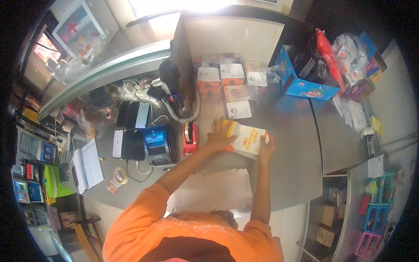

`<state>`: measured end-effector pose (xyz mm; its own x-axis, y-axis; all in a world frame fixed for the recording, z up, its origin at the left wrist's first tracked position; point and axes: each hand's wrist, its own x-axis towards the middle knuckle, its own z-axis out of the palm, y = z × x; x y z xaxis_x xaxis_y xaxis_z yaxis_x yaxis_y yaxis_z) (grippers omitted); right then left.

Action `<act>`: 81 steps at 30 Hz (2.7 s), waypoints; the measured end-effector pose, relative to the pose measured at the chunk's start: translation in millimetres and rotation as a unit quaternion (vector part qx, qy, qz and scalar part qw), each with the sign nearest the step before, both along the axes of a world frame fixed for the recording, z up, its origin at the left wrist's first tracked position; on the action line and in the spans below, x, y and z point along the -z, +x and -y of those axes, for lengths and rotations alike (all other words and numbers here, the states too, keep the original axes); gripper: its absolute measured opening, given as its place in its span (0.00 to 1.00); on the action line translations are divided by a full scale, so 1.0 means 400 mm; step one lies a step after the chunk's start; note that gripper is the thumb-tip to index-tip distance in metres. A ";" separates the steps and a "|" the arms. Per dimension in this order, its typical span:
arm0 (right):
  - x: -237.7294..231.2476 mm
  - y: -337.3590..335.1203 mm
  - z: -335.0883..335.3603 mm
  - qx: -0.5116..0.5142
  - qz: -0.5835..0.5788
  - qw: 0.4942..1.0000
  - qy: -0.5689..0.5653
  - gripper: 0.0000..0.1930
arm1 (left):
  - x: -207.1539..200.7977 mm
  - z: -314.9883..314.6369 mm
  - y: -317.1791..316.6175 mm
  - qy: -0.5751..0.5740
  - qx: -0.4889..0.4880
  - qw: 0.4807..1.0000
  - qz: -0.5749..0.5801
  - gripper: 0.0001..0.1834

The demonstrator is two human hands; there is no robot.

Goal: The person assembles small rectangular cardboard boxes at a counter. They fold the flaps, tuck the tabs, and seal each box with adhesive tape, then place the finished boxes into a larger white cardboard box.

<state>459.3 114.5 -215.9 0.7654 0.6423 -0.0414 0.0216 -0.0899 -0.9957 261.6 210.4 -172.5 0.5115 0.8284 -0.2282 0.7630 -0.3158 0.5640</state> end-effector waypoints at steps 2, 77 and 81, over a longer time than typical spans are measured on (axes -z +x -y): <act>-0.016 -0.005 0.021 -0.002 0.101 0.992 -0.080 0.15 | 0.015 0.031 0.023 0.058 -0.009 0.998 -0.027 0.52; -0.050 -0.590 0.140 -0.555 0.460 0.691 -0.062 0.14 | 0.046 0.501 -0.674 0.044 -0.305 0.916 0.258 0.13; -0.071 -0.599 0.128 -0.579 0.458 0.673 -0.033 0.06 | 0.047 0.551 -0.637 0.045 -0.314 0.908 0.275 0.17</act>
<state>219.6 63.1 -187.5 -0.5237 0.8505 0.0493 0.7184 0.4720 -0.5110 6.6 -10.2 -191.5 -0.0518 0.9987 0.0017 0.4187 0.0202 0.9079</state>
